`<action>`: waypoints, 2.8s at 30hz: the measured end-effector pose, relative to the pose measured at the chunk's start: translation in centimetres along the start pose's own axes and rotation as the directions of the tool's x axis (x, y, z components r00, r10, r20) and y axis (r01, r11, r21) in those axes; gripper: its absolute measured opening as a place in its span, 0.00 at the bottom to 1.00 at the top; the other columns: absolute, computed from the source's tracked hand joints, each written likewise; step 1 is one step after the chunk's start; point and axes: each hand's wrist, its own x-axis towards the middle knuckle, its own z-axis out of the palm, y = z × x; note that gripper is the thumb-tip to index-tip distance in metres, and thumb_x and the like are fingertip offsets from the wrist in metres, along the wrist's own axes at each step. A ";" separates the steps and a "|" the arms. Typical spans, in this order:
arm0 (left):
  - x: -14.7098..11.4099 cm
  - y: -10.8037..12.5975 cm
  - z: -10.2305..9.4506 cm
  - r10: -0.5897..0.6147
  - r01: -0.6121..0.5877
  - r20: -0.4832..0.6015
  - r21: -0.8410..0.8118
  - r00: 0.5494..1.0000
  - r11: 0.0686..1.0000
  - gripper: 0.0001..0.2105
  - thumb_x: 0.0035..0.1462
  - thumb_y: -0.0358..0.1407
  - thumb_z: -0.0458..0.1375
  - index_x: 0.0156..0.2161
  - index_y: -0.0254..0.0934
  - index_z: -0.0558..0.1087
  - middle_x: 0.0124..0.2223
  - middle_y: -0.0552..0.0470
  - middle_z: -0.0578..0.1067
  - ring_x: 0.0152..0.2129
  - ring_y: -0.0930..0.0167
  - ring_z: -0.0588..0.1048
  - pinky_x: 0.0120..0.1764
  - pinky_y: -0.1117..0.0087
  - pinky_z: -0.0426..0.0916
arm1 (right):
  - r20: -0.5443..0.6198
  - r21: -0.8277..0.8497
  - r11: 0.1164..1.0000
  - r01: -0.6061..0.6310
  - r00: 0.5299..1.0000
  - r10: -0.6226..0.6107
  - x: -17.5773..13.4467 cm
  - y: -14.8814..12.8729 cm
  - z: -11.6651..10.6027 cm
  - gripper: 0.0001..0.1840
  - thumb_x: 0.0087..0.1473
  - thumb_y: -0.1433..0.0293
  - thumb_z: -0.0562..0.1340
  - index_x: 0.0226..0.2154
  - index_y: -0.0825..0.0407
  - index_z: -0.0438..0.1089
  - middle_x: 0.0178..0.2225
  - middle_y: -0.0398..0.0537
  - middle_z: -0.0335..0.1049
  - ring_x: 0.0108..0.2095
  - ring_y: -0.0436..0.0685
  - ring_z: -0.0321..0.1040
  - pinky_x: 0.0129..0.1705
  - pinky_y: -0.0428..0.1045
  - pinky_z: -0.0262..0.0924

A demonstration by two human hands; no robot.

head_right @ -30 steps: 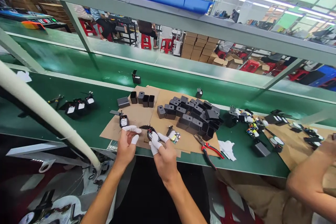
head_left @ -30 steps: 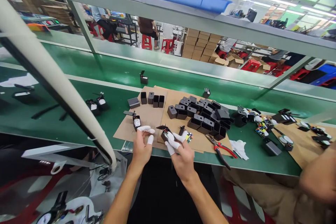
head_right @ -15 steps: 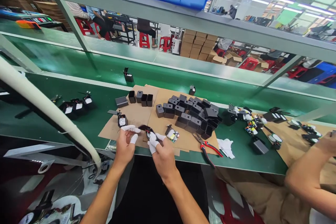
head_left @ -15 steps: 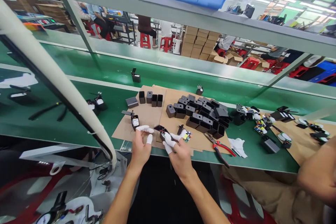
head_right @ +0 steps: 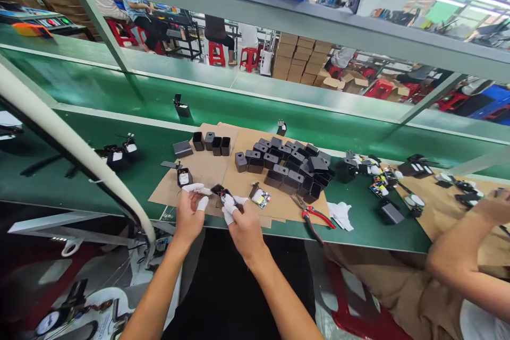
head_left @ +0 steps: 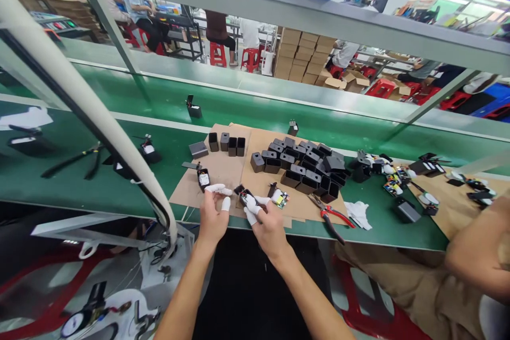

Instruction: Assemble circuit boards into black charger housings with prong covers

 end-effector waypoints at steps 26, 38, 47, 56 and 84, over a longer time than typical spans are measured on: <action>-0.2 -0.1 0.0 0.016 -0.017 0.020 0.049 1.000 0.999 0.13 0.67 0.32 0.60 0.56 0.42 0.70 0.49 0.46 0.80 0.48 0.63 0.83 0.57 0.54 0.79 | -0.080 -0.011 0.991 -0.132 0.988 0.131 -1.2 1.3 1.3 0.25 0.70 0.66 0.69 0.65 0.50 0.70 0.48 0.55 0.85 0.47 0.64 0.86 0.52 0.59 0.83; -0.1 -0.2 0.2 0.023 -0.023 0.003 0.068 1.000 0.997 0.13 0.66 0.32 0.61 0.55 0.42 0.72 0.51 0.45 0.80 0.48 0.63 0.83 0.56 0.54 0.80 | 0.005 -0.020 0.998 -0.053 0.999 0.053 -0.4 0.8 0.7 0.20 0.71 0.73 0.67 0.63 0.47 0.76 0.53 0.57 0.82 0.55 0.62 0.83 0.58 0.57 0.81; -0.1 0.1 0.2 0.019 -0.020 0.019 0.077 1.000 0.997 0.12 0.67 0.33 0.60 0.54 0.42 0.71 0.48 0.46 0.80 0.47 0.63 0.84 0.55 0.56 0.81 | 0.027 -0.086 0.994 -0.062 0.998 0.065 -1.1 1.0 1.0 0.24 0.73 0.70 0.66 0.67 0.40 0.76 0.56 0.59 0.77 0.50 0.63 0.84 0.55 0.58 0.83; -0.1 0.4 0.3 0.024 -0.027 0.032 0.086 0.999 0.996 0.11 0.67 0.34 0.60 0.54 0.42 0.71 0.49 0.46 0.81 0.47 0.63 0.83 0.56 0.54 0.80 | 0.061 -0.059 0.998 -0.020 0.998 0.024 -0.1 0.7 0.7 0.20 0.73 0.71 0.66 0.63 0.45 0.79 0.58 0.58 0.80 0.56 0.63 0.84 0.58 0.55 0.82; -0.4 0.6 0.1 0.007 -0.015 0.063 0.127 0.998 0.992 0.13 0.67 0.31 0.60 0.55 0.43 0.71 0.49 0.45 0.80 0.48 0.61 0.82 0.59 0.52 0.77 | 0.069 -0.116 0.989 -0.090 0.993 0.098 -0.6 0.4 0.0 0.16 0.74 0.70 0.63 0.59 0.48 0.81 0.48 0.58 0.82 0.48 0.64 0.84 0.53 0.58 0.82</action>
